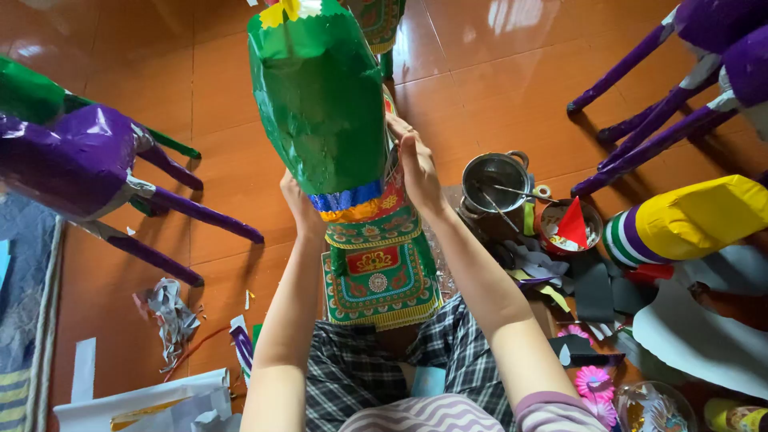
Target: Decorating a traditional cardboard horse craft with colorful paper strips and glue
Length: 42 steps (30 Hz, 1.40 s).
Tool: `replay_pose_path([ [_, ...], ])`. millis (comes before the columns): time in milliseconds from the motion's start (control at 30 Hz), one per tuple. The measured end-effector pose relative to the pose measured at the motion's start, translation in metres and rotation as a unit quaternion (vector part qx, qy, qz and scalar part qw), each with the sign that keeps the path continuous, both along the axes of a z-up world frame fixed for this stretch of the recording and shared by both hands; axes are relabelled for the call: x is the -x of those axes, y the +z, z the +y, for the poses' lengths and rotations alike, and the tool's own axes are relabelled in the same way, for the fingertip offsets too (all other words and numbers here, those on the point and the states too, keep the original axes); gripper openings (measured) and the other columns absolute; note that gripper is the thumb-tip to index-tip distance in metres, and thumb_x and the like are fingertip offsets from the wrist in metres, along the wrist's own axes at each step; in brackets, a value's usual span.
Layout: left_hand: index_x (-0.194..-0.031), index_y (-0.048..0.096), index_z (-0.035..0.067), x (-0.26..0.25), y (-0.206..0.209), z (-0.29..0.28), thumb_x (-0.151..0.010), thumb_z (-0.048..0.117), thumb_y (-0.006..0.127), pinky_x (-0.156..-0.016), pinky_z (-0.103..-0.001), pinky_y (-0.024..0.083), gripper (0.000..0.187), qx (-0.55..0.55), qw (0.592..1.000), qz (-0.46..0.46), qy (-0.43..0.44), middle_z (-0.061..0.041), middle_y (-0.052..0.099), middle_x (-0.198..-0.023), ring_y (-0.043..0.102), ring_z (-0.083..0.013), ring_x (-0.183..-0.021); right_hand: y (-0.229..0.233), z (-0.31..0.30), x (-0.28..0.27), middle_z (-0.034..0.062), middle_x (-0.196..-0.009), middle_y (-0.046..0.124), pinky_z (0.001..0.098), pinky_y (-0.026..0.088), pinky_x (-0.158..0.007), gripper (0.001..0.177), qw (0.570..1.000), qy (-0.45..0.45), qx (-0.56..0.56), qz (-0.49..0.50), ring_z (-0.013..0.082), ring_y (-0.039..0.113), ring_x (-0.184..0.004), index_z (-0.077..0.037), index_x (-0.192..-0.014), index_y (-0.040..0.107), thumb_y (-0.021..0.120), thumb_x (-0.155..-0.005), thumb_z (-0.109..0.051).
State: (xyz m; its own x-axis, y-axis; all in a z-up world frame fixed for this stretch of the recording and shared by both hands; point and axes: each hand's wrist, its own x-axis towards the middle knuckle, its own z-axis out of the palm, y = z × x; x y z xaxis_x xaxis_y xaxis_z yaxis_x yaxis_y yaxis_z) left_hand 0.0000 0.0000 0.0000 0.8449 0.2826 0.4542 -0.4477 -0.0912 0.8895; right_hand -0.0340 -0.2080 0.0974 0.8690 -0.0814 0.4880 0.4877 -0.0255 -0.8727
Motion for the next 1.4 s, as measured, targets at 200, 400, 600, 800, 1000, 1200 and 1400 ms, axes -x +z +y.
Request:
replay_pose_path([
  [200, -0.096, 0.07, 0.003, 0.024, 0.031, -0.016, -0.102, 0.024, 0.042, -0.084, -0.035, 0.048, 0.035, 0.011, 0.999, 0.009, -0.036, -0.011, 0.062, -0.092, 0.055, -0.0151, -0.088, -0.01, 0.001, 0.005, 0.0293, -0.133, 0.046, 0.0536, 0.024, -0.113, 0.074, 0.999, 0.012, 0.031, -0.039, 0.0445, 0.038, -0.131, 0.004, -0.114, 0.065, 0.021, -0.104, -0.054],
  [400, -0.094, 0.07, 0.002, -0.022, -0.051, 0.023, -0.1, 0.021, 0.043, -0.08, -0.035, 0.049, 0.033, 0.001, 0.999, 0.017, -0.052, -0.01, 0.063, -0.094, 0.055, -0.0149, -0.088, -0.001, -0.002, 0.003, 0.0224, -0.139, 0.046, 0.05, 0.021, -0.117, 0.079, 0.999, 0.025, 0.036, 0.031, 0.0378, 0.04, -0.134, -0.001, -0.138, 0.052, 0.013, -0.102, -0.06],
  [600, -0.096, 0.07, 0.006, -0.023, -0.043, 0.026, -0.098, 0.027, 0.046, -0.086, -0.035, 0.047, 0.032, 0.055, 0.996, 0.036, -0.062, -0.007, 0.064, -0.096, 0.057, -0.0149, -0.091, -0.045, -0.009, -0.031, 0.0226, -0.141, 0.047, 0.0488, 0.023, -0.118, 0.079, 0.995, 0.069, -0.059, 0.037, 0.0365, 0.037, -0.136, -0.005, -0.139, 0.054, 0.013, -0.102, -0.062],
  [800, -0.098, 0.069, 0.011, -0.025, -0.034, 0.041, -0.096, 0.034, 0.049, -0.093, -0.035, 0.045, 0.031, 0.112, 0.988, 0.07, -0.074, -0.004, 0.065, -0.1, 0.059, -0.015, -0.095, -0.237, -0.092, -0.105, 0.0104, -0.124, 0.065, 0.0387, 0.048, -0.101, 0.04, 0.942, -0.17, 0.053, 0.285, 0.0265, 0.059, -0.119, -0.018, -0.128, 0.064, 0.059, -0.096, -0.042],
  [1000, -0.1, 0.069, 0.016, -0.02, -0.027, 0.036, -0.094, 0.041, 0.052, -0.1, -0.036, 0.043, 0.031, 0.178, 0.978, 0.079, -0.079, -0.001, 0.066, -0.103, 0.061, -0.015, -0.099, -0.381, -0.143, -0.101, 0.0305, -0.069, 0.066, 0.0433, 0.055, -0.042, 0.061, 0.828, -0.081, 0.077, 0.549, 0.0333, 0.069, -0.051, 0.005, -0.143, 0.035, 0.052, -0.092, -0.025],
  [1200, -0.102, 0.068, 0.021, -0.006, -0.021, 0.031, -0.092, 0.048, 0.055, -0.108, -0.036, 0.041, 0.032, 0.259, 0.958, 0.09, -0.083, 0.002, 0.067, -0.106, 0.063, -0.0151, -0.103, -0.425, -0.154, -0.118, 0.0246, -0.075, 0.071, 0.0293, 0.052, -0.041, 0.071, 0.794, -0.057, 0.055, 0.603, 0.0215, 0.07, -0.048, 0.002, -0.149, 0.02, 0.052, -0.093, -0.028],
  [1400, -0.085, 0.071, 0.024, 0.011, 0.036, 0.02, -0.085, 0.043, 0.077, -0.093, -0.028, 0.047, 0.02, -0.155, 0.981, -0.015, 0.116, 0.005, 0.066, -0.082, 0.061, -0.0151, -0.089, -0.394, -0.157, -0.098, 0.0201, -0.079, 0.072, 0.0241, 0.049, -0.038, 0.064, 0.803, -0.06, 0.023, 0.592, 0.018, 0.069, -0.049, -0.01, -0.145, 0.032, 0.059, -0.09, -0.029],
])
